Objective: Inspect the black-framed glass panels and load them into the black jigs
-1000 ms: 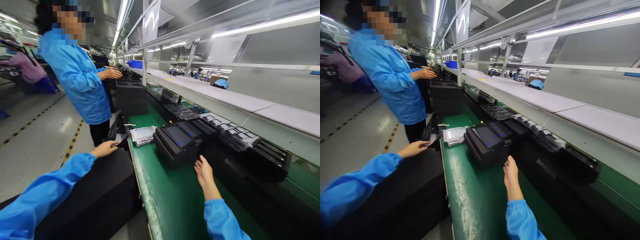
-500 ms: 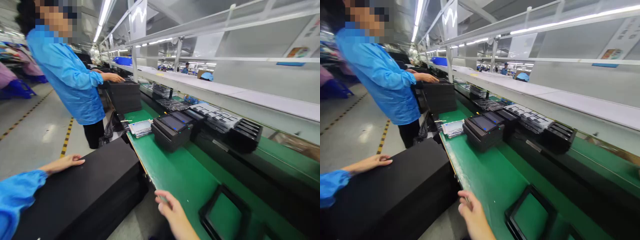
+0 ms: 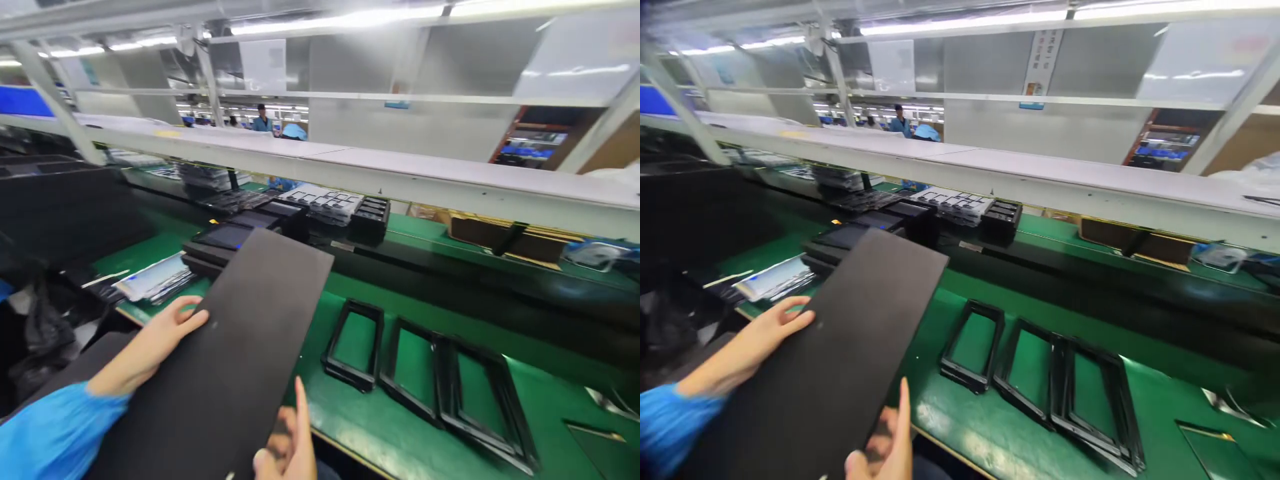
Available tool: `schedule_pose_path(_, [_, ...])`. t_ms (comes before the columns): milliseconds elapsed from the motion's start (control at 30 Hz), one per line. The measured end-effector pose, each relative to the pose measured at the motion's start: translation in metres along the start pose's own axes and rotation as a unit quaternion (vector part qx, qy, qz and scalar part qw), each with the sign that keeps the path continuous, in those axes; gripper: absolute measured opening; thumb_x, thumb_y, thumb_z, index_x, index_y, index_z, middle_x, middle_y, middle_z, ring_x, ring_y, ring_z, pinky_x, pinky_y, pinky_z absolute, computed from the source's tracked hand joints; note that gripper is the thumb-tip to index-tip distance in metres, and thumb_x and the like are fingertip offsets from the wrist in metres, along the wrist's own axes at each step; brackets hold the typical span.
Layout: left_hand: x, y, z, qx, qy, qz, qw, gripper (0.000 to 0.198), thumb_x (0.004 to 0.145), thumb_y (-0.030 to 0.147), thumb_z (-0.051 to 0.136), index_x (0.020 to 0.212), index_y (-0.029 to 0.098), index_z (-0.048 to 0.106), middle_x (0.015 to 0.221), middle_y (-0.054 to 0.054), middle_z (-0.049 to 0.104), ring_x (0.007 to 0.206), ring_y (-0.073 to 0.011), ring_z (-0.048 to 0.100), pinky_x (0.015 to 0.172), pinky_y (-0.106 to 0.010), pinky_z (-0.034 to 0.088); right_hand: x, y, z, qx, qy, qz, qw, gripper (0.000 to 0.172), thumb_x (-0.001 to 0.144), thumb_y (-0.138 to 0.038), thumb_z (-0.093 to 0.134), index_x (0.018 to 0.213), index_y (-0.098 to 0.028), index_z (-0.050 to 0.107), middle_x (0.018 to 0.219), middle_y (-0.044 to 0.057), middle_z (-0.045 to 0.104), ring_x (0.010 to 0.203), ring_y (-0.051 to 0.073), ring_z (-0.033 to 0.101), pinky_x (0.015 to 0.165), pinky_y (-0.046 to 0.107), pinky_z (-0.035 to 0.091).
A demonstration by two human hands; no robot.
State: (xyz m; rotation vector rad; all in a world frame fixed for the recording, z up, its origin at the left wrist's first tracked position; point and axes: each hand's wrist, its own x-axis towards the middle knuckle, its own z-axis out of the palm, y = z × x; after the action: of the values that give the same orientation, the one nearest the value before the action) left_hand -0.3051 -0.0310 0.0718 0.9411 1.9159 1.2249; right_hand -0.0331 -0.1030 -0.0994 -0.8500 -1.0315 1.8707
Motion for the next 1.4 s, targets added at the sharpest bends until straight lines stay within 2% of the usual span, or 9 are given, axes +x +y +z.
schedule_pose_path(233, [0.130,0.075,0.138,0.084,-0.025,0.246,0.965,0.062,0.093,0.052,0.060,0.147,0.021,0.056,0.147,-0.016,0.067,0.134,-0.0303,0.065,0.113,-0.046,0.053,0.131,-0.169,-0.065,-0.103,0.154,-0.081,0.979,0.098,0.084,-0.030,0.075,0.168,-0.020,0.025,0.118,0.008,0.074,0.081,0.021,0.076,0.079,0.040,0.066])
schedule_pose_path(400, [0.134,0.045,0.186,0.229,-0.080,0.391,0.888,0.050,0.094,0.041,0.055,0.136,0.023,0.073,0.154,-0.013,0.063,0.151,-0.0352,0.047,0.130,-0.059,0.027,0.206,-0.226,-0.093,-0.188,0.213,-0.145,0.948,0.044,0.102,-0.036,0.072,0.141,-0.020,0.061,0.133,0.011,0.069,0.106,0.026,0.073,0.089,0.047,0.064])
schedule_pose_path(467, [0.128,0.011,0.201,0.285,-0.110,0.407,0.861,0.050,0.089,0.044,0.061,0.132,0.025,0.078,0.149,-0.015,0.068,0.147,-0.0442,0.050,0.123,-0.073,0.028,0.192,-0.222,-0.104,-0.228,0.227,-0.196,0.926,0.038,0.104,-0.034,0.067,0.139,-0.020,0.064,0.141,0.012,0.067,0.117,0.027,0.071,0.098,0.048,0.062])
schedule_pose_path(600, [0.130,-0.045,0.222,0.353,-0.137,0.431,0.819,0.059,0.084,0.046,0.071,0.140,0.029,0.073,0.155,-0.015,0.063,0.146,-0.0450,0.049,0.120,-0.070,0.033,0.105,-0.184,-0.133,-0.330,0.179,-0.265,0.888,0.030,0.102,-0.027,0.057,0.124,-0.023,0.077,0.122,0.010,0.079,0.115,0.025,0.074,0.100,0.040,0.061])
schedule_pose_path(767, [0.132,-0.061,0.229,0.374,-0.117,0.443,0.806,0.051,0.094,0.042,0.063,0.141,0.024,0.072,0.151,-0.019,0.062,0.139,-0.0433,0.051,0.119,-0.062,0.036,0.026,-0.127,-0.157,-0.503,0.134,-0.298,0.800,0.037,0.085,-0.015,0.074,0.119,-0.029,0.081,0.119,0.006,0.081,0.125,0.033,0.069,0.116,0.055,0.051])
schedule_pose_path(900, [0.118,-0.053,0.223,0.360,-0.122,0.440,0.813,0.045,0.094,0.038,0.060,0.132,0.023,0.077,0.143,-0.020,0.066,0.130,-0.0451,0.055,0.111,-0.062,0.043,0.032,-0.094,-0.161,-0.654,0.141,-0.355,0.653,0.038,0.087,-0.011,0.075,0.123,-0.025,0.076,0.119,0.010,0.079,0.110,0.031,0.073,0.109,0.056,0.058])
schedule_pose_path(1100, [0.104,-0.015,0.256,0.283,-0.146,0.379,0.869,0.035,0.100,0.041,0.054,0.110,0.022,0.082,0.126,-0.015,0.072,0.123,-0.0354,0.062,0.114,-0.053,0.044,0.045,-0.093,-0.171,-0.640,0.170,-0.378,0.647,0.038,0.092,-0.003,0.065,0.120,-0.025,0.077,0.103,0.006,0.079,0.092,0.025,0.072,0.100,0.045,0.064])
schedule_pose_path(1267, [0.103,0.029,0.308,0.184,-0.248,0.247,0.918,0.030,0.100,0.043,0.071,0.109,0.015,0.074,0.093,-0.004,0.076,0.079,-0.0192,0.073,0.077,-0.038,0.062,0.036,-0.100,-0.162,-0.626,0.165,-0.405,0.645,0.038,0.091,0.002,0.058,0.112,-0.024,0.077,0.097,0.005,0.077,0.087,0.022,0.069,0.101,0.040,0.063])
schedule_pose_path(1400, [0.074,0.057,0.314,0.077,-0.319,0.174,0.928,0.047,0.089,0.046,0.077,0.120,0.011,0.075,0.086,-0.007,0.077,0.069,-0.0180,0.074,0.063,-0.030,0.063,0.003,-0.107,-0.165,-0.630,0.172,-0.417,0.632,0.037,0.096,-0.004,0.054,0.114,-0.027,0.077,0.103,0.003,0.079,0.091,0.019,0.071,0.114,0.042,0.055])
